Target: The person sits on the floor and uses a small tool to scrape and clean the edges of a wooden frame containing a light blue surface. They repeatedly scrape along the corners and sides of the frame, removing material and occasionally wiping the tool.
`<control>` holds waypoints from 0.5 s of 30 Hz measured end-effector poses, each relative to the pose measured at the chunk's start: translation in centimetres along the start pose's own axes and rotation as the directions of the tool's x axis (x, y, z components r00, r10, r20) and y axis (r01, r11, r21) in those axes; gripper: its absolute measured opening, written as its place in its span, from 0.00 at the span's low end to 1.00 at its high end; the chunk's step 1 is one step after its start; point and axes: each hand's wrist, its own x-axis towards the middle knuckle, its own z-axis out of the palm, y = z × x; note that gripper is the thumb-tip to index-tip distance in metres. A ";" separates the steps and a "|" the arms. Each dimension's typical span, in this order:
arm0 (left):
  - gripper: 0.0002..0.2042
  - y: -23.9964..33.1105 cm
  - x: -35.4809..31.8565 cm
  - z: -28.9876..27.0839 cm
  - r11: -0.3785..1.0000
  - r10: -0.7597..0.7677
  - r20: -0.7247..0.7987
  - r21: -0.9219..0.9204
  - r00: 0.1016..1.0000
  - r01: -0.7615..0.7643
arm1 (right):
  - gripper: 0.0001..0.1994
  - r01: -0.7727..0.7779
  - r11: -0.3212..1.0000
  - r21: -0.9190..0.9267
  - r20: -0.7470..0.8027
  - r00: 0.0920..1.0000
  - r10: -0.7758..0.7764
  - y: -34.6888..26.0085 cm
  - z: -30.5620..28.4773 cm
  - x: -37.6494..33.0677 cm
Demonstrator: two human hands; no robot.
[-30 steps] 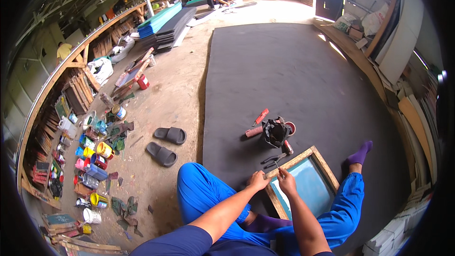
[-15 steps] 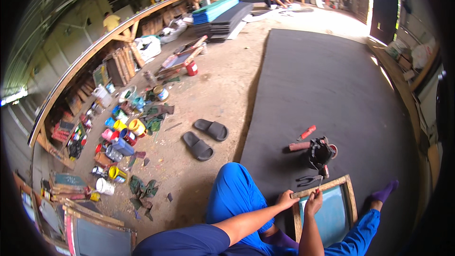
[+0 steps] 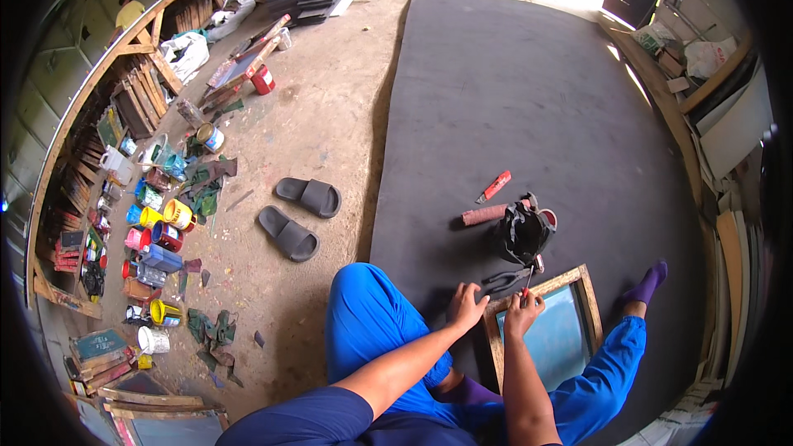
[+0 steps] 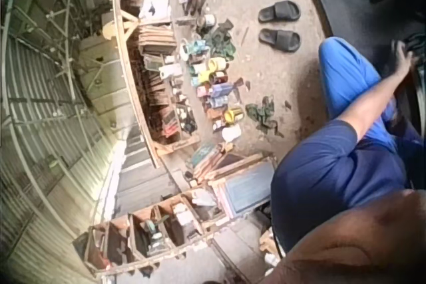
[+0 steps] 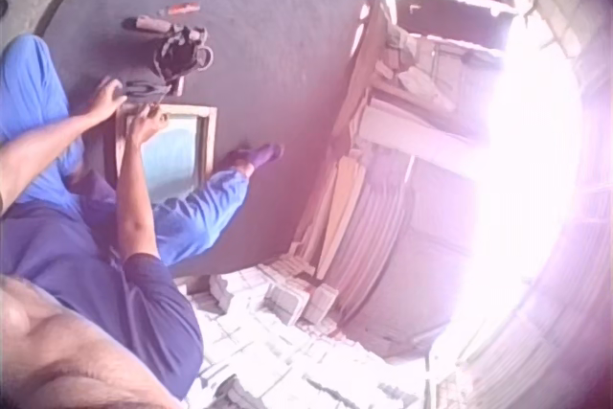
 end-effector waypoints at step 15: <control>0.28 5.6 7.9 -2.4 0.717 0.189 0.489 0.524 0.852 -0.460 | 0.13 -0.035 0.994 0.108 -0.021 0.999 0.037 -0.2 1.1 -2.6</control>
